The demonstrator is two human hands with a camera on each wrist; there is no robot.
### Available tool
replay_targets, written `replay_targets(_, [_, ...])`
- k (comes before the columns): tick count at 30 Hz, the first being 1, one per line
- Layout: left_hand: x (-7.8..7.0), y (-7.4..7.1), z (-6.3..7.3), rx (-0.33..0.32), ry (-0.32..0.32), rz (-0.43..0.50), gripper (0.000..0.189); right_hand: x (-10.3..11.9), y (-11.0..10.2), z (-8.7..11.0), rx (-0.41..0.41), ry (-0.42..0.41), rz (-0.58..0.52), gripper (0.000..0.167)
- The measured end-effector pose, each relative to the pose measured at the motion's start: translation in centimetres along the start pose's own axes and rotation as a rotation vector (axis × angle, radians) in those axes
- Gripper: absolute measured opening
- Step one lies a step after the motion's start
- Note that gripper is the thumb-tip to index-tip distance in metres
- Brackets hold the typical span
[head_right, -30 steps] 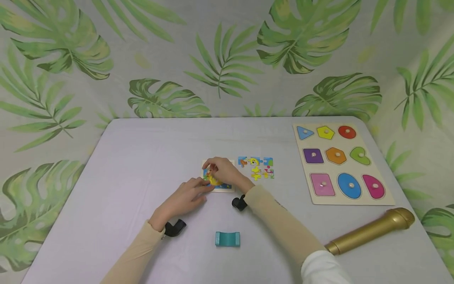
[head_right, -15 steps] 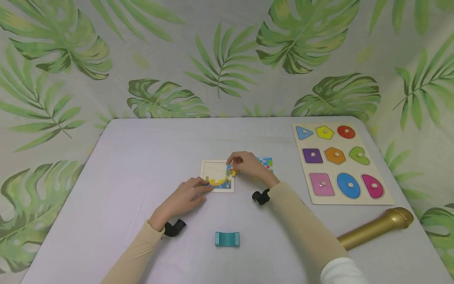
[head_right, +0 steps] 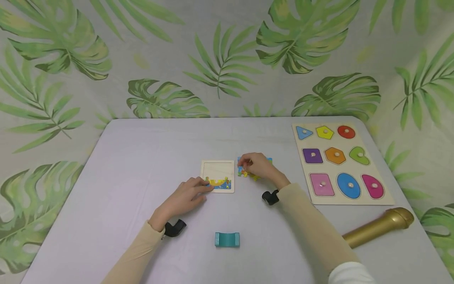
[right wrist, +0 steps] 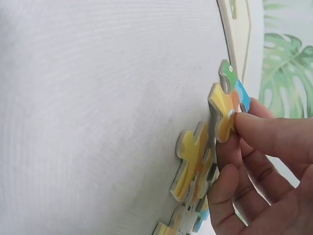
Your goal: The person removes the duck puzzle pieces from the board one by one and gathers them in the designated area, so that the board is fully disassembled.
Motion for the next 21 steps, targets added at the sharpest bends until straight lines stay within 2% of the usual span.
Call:
replay_targets(12, [0.0, 0.1, -0.2, 0.002, -0.01, -0.008, 0.033, 0.5, 0.6, 0.2, -0.013, 0.025, 0.106, 0.012])
replay_targets(17, [-0.3, 0.0, -0.4, -0.001, -0.007, 0.001, 0.03, 1.7, 0.7, 0.5, -0.034, -0.016, 0.09, 0.014])
replay_targets(21, [-0.6, -0.2, -0.7, -0.015, 0.003, -0.021, 0.025, 2.6, 1.2, 0.6, -0.017, -0.053, 0.027, 0.02])
Point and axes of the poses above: each hand's wrist, its own z-axis away from the middle knuckle, its own y-axis out of the palm, x = y × z, the point moved 9 cm from there along -z, towards the middle knuckle, and after that the axes turned 12 degrees about x, right-handed, at the moved point
